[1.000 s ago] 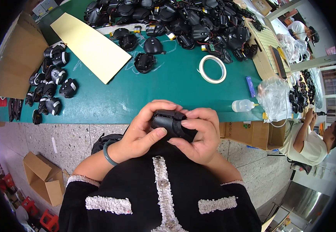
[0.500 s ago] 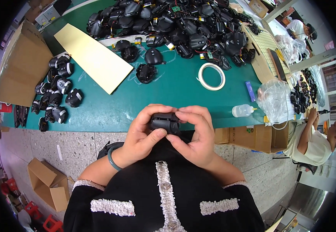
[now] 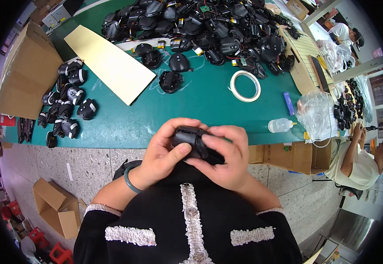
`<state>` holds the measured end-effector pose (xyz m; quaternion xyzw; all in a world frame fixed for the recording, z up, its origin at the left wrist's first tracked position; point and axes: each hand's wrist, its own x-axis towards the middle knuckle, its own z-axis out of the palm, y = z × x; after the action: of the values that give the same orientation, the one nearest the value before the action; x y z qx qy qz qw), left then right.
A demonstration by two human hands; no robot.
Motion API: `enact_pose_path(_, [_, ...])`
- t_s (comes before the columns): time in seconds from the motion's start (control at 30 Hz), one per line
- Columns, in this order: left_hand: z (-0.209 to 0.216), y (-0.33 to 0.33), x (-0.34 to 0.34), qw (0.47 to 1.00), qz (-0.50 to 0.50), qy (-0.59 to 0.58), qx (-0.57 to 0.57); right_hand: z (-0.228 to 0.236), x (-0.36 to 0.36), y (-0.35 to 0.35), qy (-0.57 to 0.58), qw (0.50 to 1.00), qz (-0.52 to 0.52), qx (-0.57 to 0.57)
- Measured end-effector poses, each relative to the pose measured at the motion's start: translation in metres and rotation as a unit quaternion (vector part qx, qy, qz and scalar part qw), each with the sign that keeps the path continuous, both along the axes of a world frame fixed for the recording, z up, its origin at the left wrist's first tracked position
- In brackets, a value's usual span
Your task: The person assembles computer mice by connecting internal wires to internal circuitry, applying glue from a bottle to parts, and fitting mouse casings together by hand.
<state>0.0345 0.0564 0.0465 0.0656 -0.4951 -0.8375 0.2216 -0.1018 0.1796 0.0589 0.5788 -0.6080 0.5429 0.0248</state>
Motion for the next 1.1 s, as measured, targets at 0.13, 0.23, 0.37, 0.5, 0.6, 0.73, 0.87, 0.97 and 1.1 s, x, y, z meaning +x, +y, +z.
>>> enact_pose_path(0.13, [-0.001,-0.004,-0.001,0.994,0.001,-0.106,-0.016,0.007,-0.002,0.003,0.194,0.980,-0.033,0.037])
enact_pose_path(0.23, [0.002,-0.004,-0.004,0.995,-0.009,-0.099,-0.007,0.008,-0.009,-0.004,0.195,0.977,-0.030,0.080])
enact_pose_path(0.37, [0.007,-0.016,0.003,0.989,-0.131,-0.047,0.040,0.012,-0.022,0.003,0.095,0.990,-0.024,0.104])
enact_pose_path(0.5, [-0.001,-0.014,0.000,0.991,-0.115,-0.070,0.026,0.013,-0.030,0.008,-0.050,0.987,0.036,0.146])
enact_pose_path(0.6, [-0.002,-0.011,0.000,0.989,-0.123,-0.071,0.048,0.014,-0.033,0.007,-0.070,0.988,0.062,0.122])
enact_pose_path(0.73, [-0.003,-0.012,-0.001,0.989,-0.124,-0.072,0.040,0.008,-0.031,0.012,-0.178,0.970,0.065,0.152])
enact_pose_path(0.87, [-0.007,-0.012,-0.002,0.989,-0.117,-0.059,0.064,0.002,-0.032,0.015,-0.284,0.944,0.087,0.142])
enact_pose_path(0.97, [-0.003,-0.012,-0.001,0.988,-0.115,-0.069,0.081,0.006,-0.030,0.016,-0.285,0.945,0.089,0.132])
enact_pose_path(1.1, [-0.005,-0.013,-0.001,0.989,-0.119,-0.047,0.068,0.008,-0.029,0.017,-0.259,0.954,0.074,0.128])
